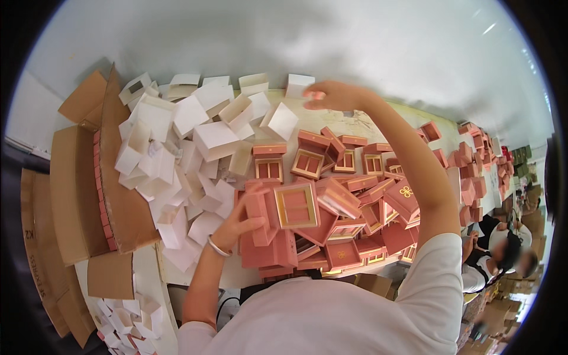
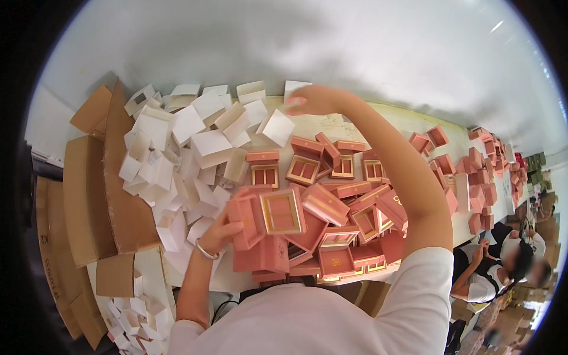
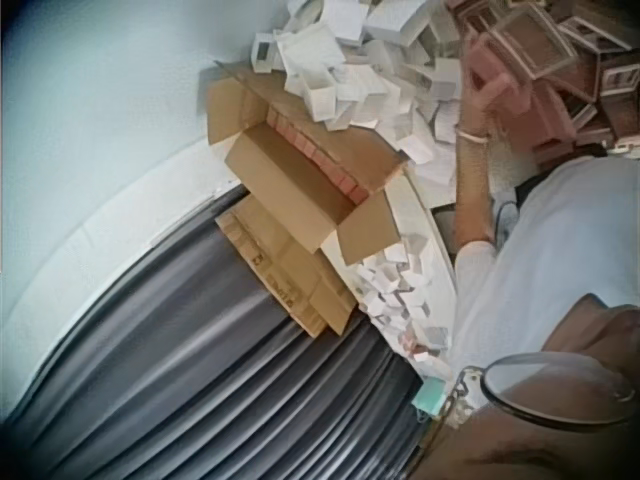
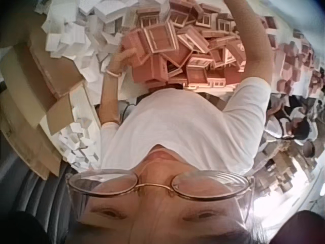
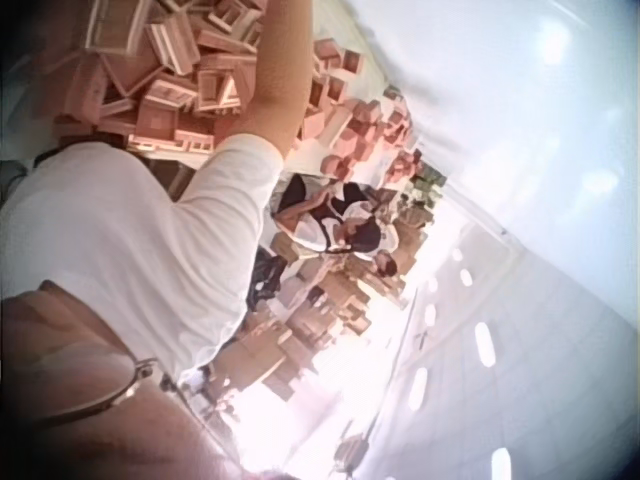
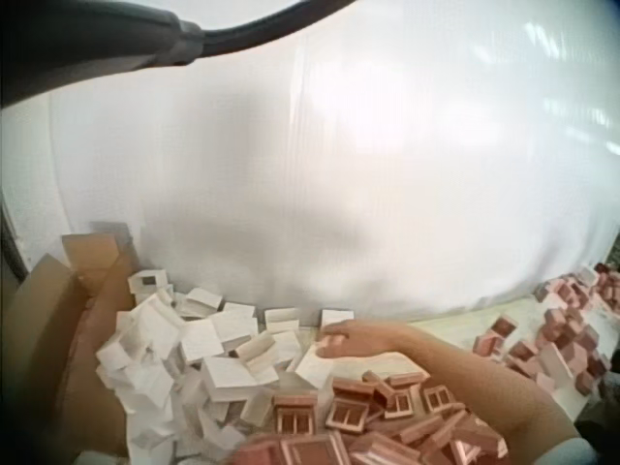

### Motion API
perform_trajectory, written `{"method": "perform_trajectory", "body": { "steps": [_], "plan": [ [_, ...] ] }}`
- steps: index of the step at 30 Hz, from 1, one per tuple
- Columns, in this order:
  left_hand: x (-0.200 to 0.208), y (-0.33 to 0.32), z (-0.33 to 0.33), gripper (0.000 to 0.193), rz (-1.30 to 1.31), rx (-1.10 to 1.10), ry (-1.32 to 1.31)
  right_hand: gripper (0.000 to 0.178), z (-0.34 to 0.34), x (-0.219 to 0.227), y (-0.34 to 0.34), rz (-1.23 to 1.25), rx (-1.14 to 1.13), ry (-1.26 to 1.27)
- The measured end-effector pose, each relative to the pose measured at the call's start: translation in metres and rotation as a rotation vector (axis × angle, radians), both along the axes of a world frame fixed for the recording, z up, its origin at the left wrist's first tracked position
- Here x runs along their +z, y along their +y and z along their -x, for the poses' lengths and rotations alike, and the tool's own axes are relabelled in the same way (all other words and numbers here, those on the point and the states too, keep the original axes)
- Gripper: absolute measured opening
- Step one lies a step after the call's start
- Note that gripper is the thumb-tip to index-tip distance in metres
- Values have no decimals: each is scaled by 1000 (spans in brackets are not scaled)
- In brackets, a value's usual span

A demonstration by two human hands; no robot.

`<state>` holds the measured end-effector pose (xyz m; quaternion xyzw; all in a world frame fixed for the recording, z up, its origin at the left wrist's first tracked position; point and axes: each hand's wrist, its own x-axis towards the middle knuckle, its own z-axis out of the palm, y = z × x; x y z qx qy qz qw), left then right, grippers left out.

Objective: The person assembles small pink boxes by inserting gold-colored inserts into the base and closing the lids. They repeatedly pick up box parts from a pile, place inserts, and close the boxes on a table.

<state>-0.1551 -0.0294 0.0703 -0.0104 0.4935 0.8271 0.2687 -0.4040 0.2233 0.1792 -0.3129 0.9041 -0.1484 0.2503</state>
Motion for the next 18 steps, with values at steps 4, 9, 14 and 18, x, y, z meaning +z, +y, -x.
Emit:
{"method": "perform_trajectory", "body": {
  "steps": [4, 9, 14, 18],
  "plan": [
    [-15, 8, 8, 70, 294, 190, 46, 61, 27, -49, 52, -179, -343, -45],
    [-41, -3, 10, 62, 462, 304, 35, 72, 82, -143, 34, -276, -280, 365],
    [-50, -3, 9, 51, 937, 222, 340, 72, 131, -206, 7, -202, -293, 498],
    [-52, 0, 10, 46, 834, 318, 249, 58, 139, -221, -17, -500, -287, 523]
  ]
}}
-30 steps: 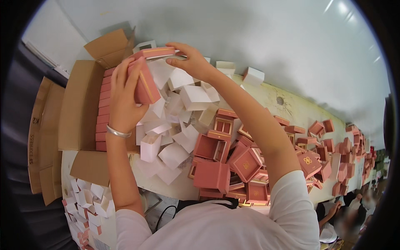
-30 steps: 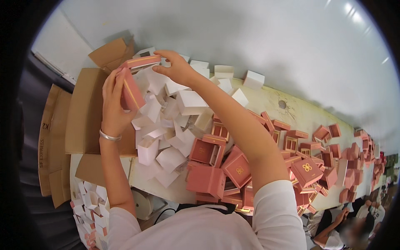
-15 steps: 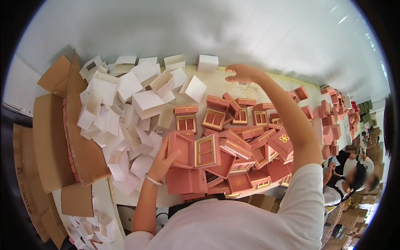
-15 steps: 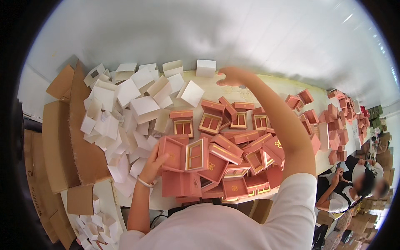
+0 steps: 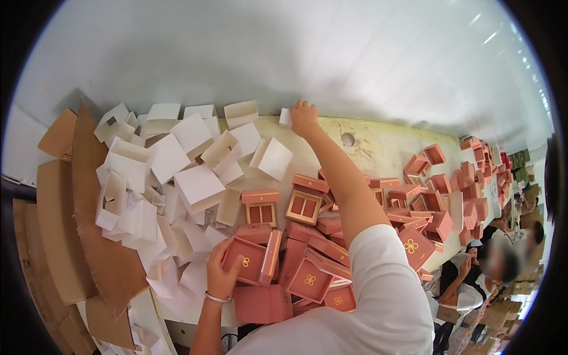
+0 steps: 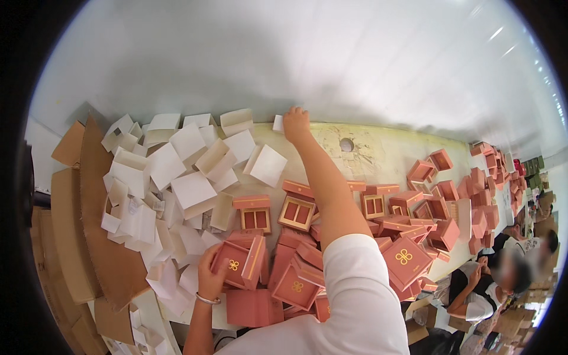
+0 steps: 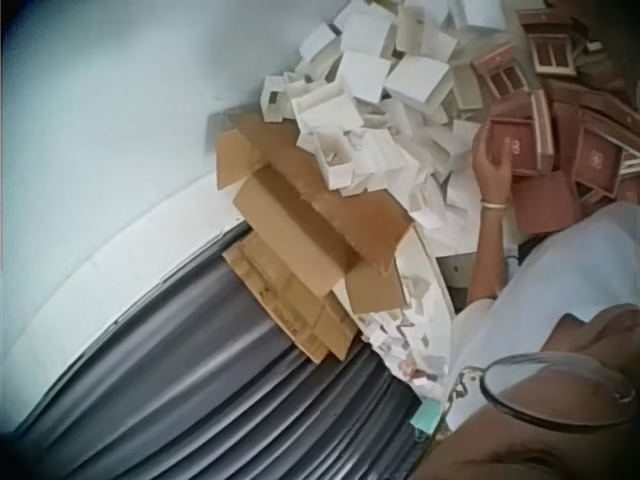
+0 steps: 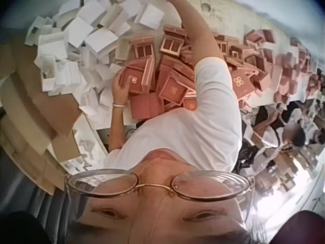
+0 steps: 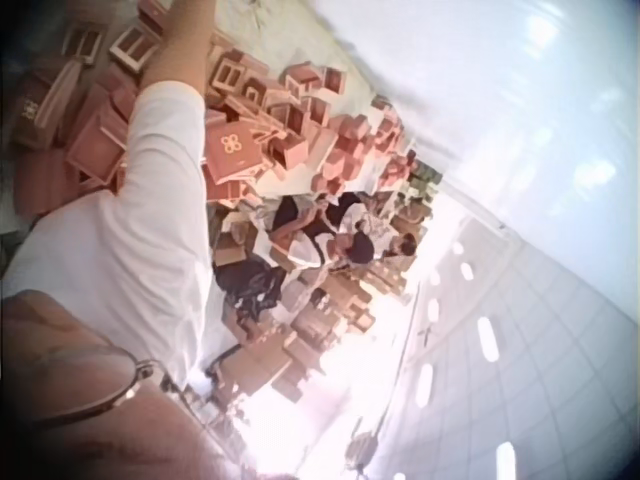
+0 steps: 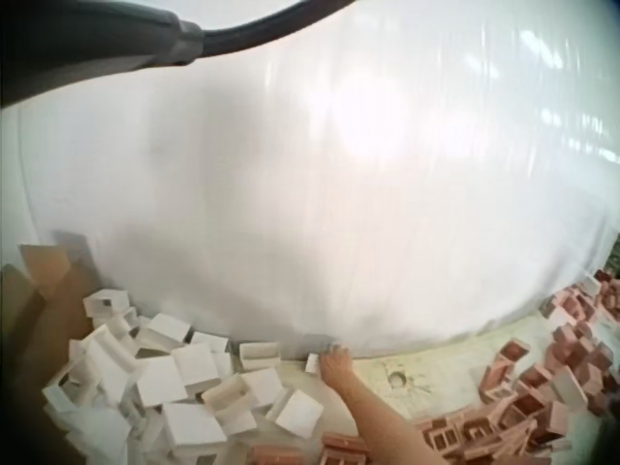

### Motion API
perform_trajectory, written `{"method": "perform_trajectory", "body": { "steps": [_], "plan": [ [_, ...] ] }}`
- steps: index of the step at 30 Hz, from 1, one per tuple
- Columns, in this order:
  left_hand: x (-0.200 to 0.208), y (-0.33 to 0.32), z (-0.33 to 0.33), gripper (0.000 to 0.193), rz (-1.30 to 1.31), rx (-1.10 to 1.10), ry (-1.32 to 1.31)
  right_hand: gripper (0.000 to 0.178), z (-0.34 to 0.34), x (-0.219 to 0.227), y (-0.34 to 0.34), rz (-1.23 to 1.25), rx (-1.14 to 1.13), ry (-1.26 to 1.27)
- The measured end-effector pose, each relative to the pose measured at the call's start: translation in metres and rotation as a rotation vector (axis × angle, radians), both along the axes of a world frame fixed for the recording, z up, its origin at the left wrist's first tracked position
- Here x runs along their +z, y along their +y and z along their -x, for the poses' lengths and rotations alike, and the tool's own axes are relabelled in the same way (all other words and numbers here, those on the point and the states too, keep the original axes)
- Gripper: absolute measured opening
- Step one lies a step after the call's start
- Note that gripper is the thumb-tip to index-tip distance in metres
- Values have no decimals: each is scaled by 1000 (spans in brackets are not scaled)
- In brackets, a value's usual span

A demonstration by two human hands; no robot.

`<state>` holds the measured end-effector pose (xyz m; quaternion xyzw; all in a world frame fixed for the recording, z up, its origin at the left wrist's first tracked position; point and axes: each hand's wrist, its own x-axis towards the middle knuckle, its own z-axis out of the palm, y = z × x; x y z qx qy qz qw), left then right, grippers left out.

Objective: The person assembles small pink boxes by inserting gold-colored inserts into the base and closing the lids. They repeatedly pick up box parts from a pile, place inserts, and close the boxes on a table.

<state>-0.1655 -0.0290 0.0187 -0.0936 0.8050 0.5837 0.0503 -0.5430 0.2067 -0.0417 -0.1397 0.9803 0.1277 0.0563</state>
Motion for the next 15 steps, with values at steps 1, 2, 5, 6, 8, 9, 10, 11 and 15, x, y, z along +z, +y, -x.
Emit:
{"method": "perform_trajectory", "body": {
  "steps": [1, 2, 5, 6, 8, 9, 10, 11, 15],
  "plan": [
    [-2, -3, -1, 45, 14, 42, 31, 45, -8, 7, -6, 36, 21, 41],
    [-4, -7, -3, 45, 27, 80, 60, 45, -18, 16, -7, 156, -55, 10],
    [7, -25, 3, 51, -130, 197, 125, 47, -45, 75, -4, 533, -181, -86],
    [18, -30, 6, 54, -212, 241, 140, 50, -56, 101, -3, 669, -142, -141],
    [48, -31, 20, 61, -461, 239, 220, 56, -103, 148, -20, 1454, -137, -625],
    [58, -31, 25, 65, -585, 227, 260, 65, -128, 171, -36, 1409, -115, -722],
    [61, -37, 22, 69, -822, 217, 290, 73, -170, 206, -56, 1531, -169, -869],
    [61, -41, 23, 73, -1067, 180, 291, 79, -193, 202, -68, 1619, -118, -998],
    [88, -32, 16, 76, -1435, -275, 434, 78, -293, 212, -111, 1713, 80, -1088]
  ]
}}
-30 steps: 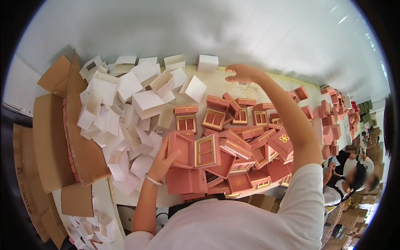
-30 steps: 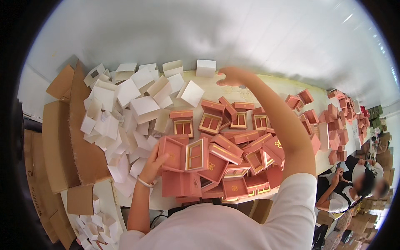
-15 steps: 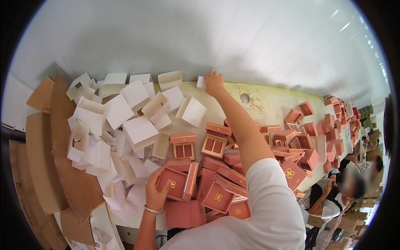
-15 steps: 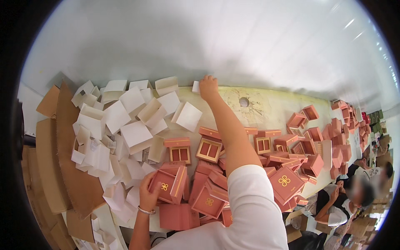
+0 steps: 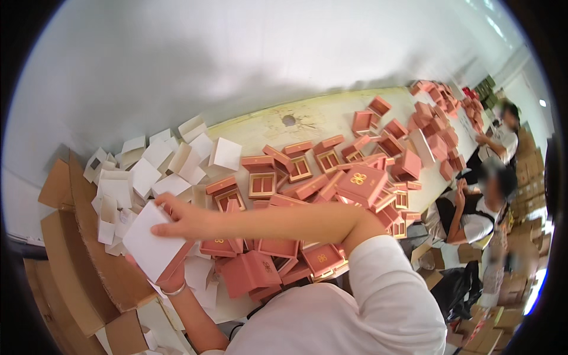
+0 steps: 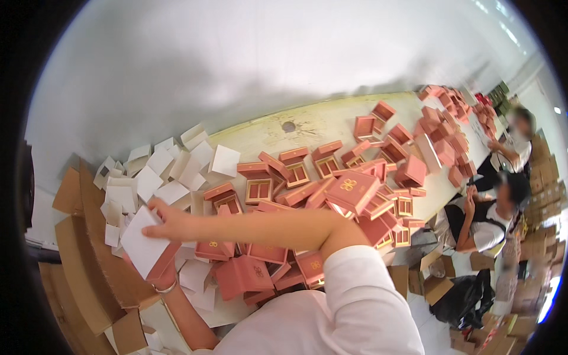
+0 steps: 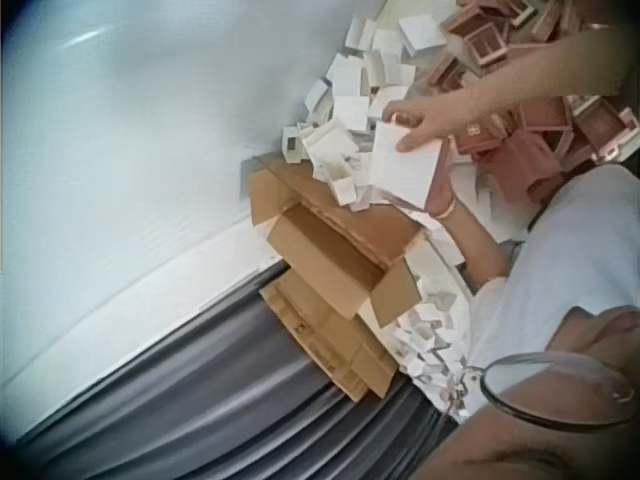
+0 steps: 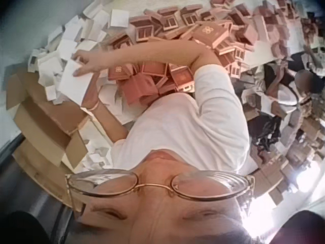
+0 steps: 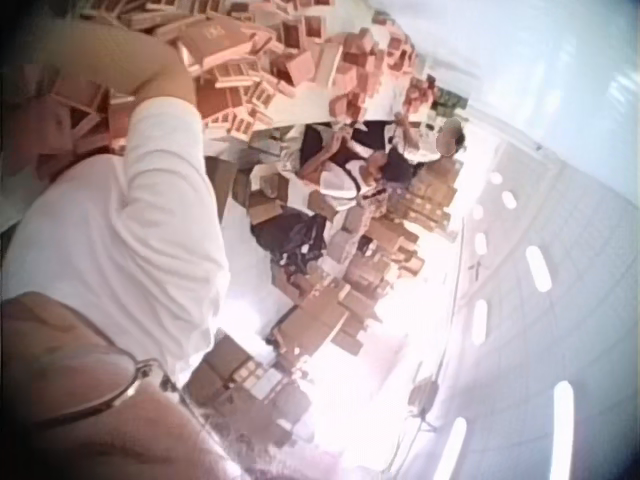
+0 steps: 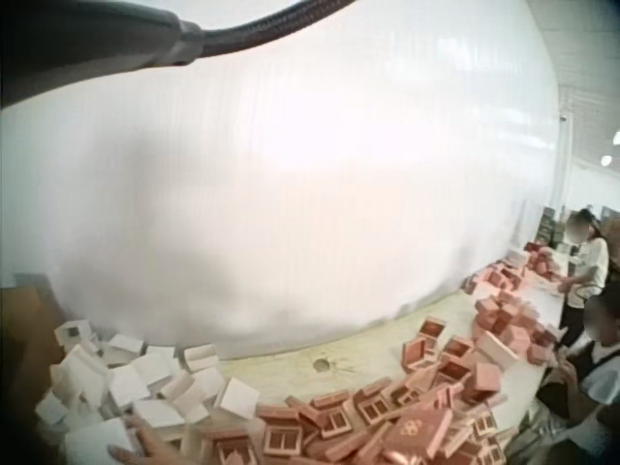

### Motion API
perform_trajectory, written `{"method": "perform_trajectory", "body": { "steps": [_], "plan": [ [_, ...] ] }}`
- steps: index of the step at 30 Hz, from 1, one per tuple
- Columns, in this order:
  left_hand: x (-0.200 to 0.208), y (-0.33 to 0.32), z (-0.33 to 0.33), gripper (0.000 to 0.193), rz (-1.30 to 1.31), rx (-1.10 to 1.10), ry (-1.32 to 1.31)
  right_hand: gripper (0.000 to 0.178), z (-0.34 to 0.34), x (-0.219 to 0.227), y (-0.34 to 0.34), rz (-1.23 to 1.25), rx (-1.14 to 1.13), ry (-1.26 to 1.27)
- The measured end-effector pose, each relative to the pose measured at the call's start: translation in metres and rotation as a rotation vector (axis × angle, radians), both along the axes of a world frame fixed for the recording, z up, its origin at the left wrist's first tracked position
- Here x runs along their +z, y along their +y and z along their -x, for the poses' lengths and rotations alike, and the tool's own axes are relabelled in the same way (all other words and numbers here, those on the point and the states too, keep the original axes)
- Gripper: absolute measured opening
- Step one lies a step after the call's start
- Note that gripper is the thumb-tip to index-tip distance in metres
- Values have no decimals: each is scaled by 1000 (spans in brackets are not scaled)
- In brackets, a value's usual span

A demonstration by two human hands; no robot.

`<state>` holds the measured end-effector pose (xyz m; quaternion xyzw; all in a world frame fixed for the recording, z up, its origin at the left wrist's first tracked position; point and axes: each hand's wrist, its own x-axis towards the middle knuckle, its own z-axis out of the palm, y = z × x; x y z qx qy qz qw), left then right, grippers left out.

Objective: The person assembles small pink boxes by inserting gold-colored inserts into the base and closing the lids. They repeatedly pick up box parts from a pile, place inserts, and close the boxes on a table.

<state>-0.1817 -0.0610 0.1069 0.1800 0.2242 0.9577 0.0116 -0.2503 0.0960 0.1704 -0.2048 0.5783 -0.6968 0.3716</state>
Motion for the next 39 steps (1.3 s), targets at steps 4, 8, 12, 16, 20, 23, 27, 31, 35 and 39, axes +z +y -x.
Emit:
{"method": "perform_trajectory", "body": {
  "steps": [4, 8, 12, 16, 20, 23, 27, 31, 35, 39],
  "plan": [
    [3, -7, -44, 80, 10, 115, -163, 80, -61, 2, -1, -17, -26, 490],
    [26, 6, -77, 81, 56, -82, -82, 76, -104, -11, 7, 29, -99, 692],
    [15, 20, -103, 79, 22, 153, -264, 72, -125, -31, 3, -219, -263, 760],
    [-12, 3, -121, 75, -3, 76, -272, 71, -134, -4, 27, -389, -29, 700],
    [-27, -4, -169, 79, 283, -58, -506, 78, -117, 10, 77, -311, -7, 562],
    [-30, 13, -195, 72, 75, -618, -680, 61, -137, -7, 74, -212, 262, -24],
    [-45, 38, -207, 70, -79, -677, -852, 51, -142, -38, 78, -189, 101, -400],
    [-25, 30, -185, 69, -89, -639, -810, 48, -123, -33, 73, -80, -56, -602],
    [3, 7, -164, 68, 54, -648, -645, 47, -103, -9, 63, -7, -46, -452],
    [12, -10, -154, 68, 126, -790, -602, 47, -84, -3, 64, -15, -270, -413]
  ]
}}
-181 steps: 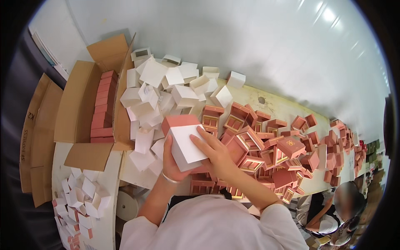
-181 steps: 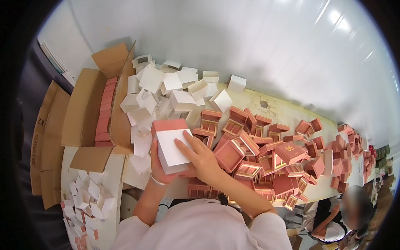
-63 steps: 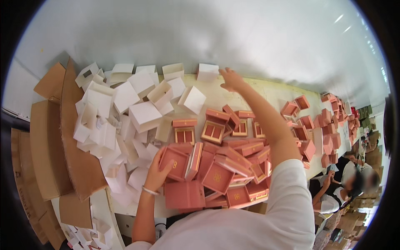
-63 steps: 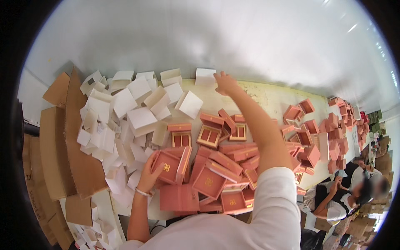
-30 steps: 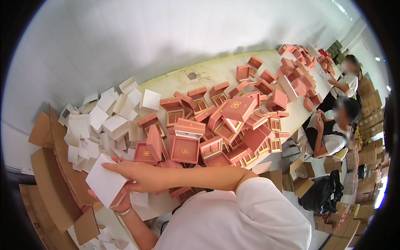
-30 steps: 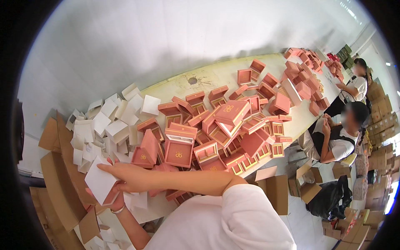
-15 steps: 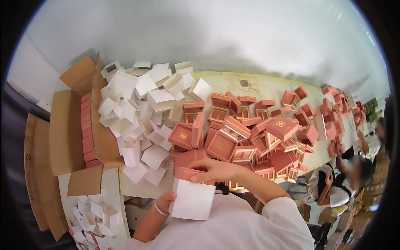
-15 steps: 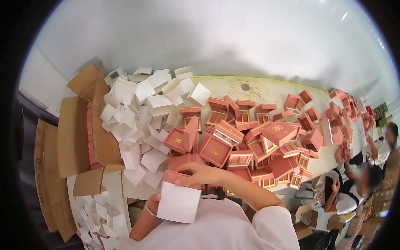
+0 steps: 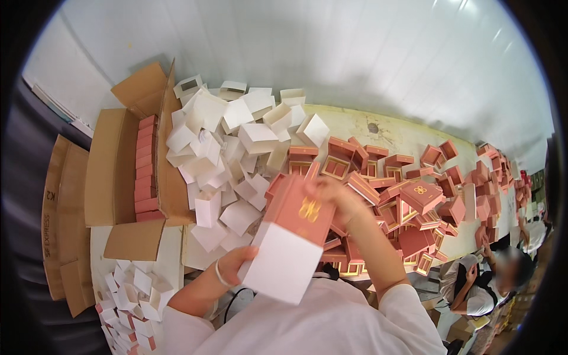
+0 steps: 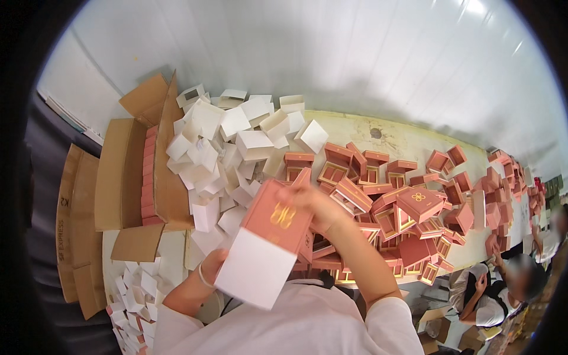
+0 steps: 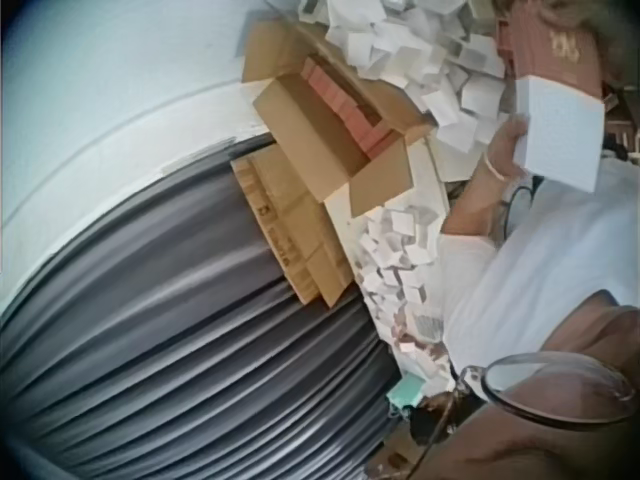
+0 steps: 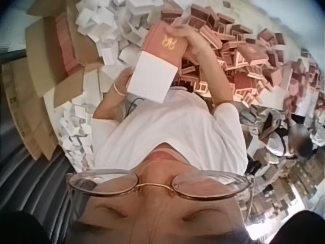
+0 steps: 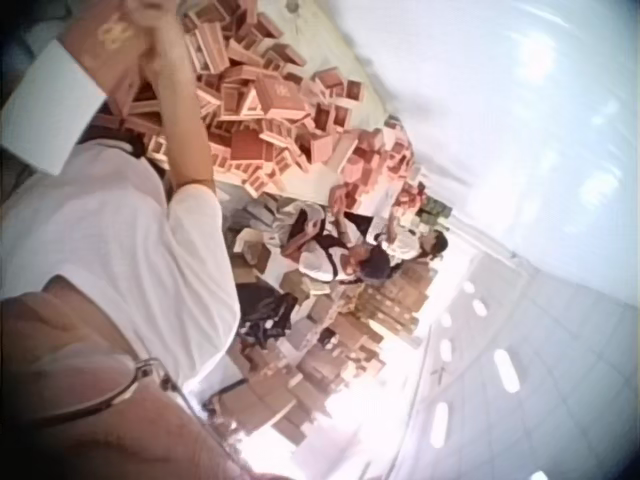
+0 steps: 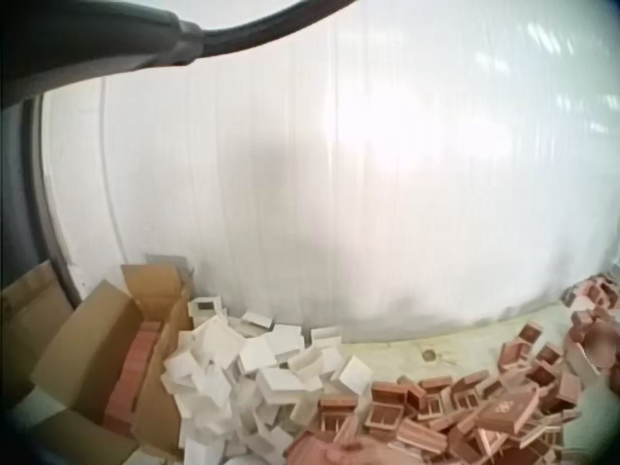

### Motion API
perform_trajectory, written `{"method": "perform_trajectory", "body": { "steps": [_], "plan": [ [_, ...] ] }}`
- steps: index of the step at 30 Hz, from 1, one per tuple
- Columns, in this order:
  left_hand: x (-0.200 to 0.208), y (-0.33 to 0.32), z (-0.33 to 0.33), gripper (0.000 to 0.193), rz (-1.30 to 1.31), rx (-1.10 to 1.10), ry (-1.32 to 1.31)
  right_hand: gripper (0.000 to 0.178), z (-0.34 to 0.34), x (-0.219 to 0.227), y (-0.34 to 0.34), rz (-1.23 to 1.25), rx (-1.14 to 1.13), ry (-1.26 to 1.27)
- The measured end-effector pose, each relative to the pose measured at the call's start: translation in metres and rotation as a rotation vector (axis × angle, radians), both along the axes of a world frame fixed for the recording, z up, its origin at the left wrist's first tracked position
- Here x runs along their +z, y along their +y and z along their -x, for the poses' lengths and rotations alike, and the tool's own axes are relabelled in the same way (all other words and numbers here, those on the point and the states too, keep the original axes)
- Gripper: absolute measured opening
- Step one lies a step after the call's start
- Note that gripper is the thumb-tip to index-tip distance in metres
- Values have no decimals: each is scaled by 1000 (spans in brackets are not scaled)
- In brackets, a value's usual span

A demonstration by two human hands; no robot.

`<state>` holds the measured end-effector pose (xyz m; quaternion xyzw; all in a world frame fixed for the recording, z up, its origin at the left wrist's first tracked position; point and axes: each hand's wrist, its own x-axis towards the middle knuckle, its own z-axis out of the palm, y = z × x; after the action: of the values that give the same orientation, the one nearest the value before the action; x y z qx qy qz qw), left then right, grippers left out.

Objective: The person assembles small pink boxes by inserting gold-colored inserts into the base and closing the lids. They repeatedly pick up box parts from a pile, place inserts, and close the boxes on a table.

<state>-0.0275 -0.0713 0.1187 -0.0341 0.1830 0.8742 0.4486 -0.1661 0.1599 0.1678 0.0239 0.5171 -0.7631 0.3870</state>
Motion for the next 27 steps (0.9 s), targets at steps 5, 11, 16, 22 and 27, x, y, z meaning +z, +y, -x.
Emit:
{"method": "perform_trajectory", "body": {
  "steps": [5, 11, 16, 22, 27],
  "plan": [
    [29, -25, 17, 69, 252, 737, 196, 49, 59, -8, 50, 385, -137, 9],
    [55, -24, 137, 78, 52, 568, 101, 46, 33, 17, 20, 332, -27, 178],
    [-3, 27, 65, 74, 120, 267, 252, 67, -9, 11, -5, -103, 146, 533],
    [2, 46, 40, 70, 111, 463, 154, 94, -56, -2, -14, -658, 194, 1384],
    [43, -5, 79, 65, 409, 503, 304, 94, -14, 10, -57, -422, 87, 1377]
  ]
}}
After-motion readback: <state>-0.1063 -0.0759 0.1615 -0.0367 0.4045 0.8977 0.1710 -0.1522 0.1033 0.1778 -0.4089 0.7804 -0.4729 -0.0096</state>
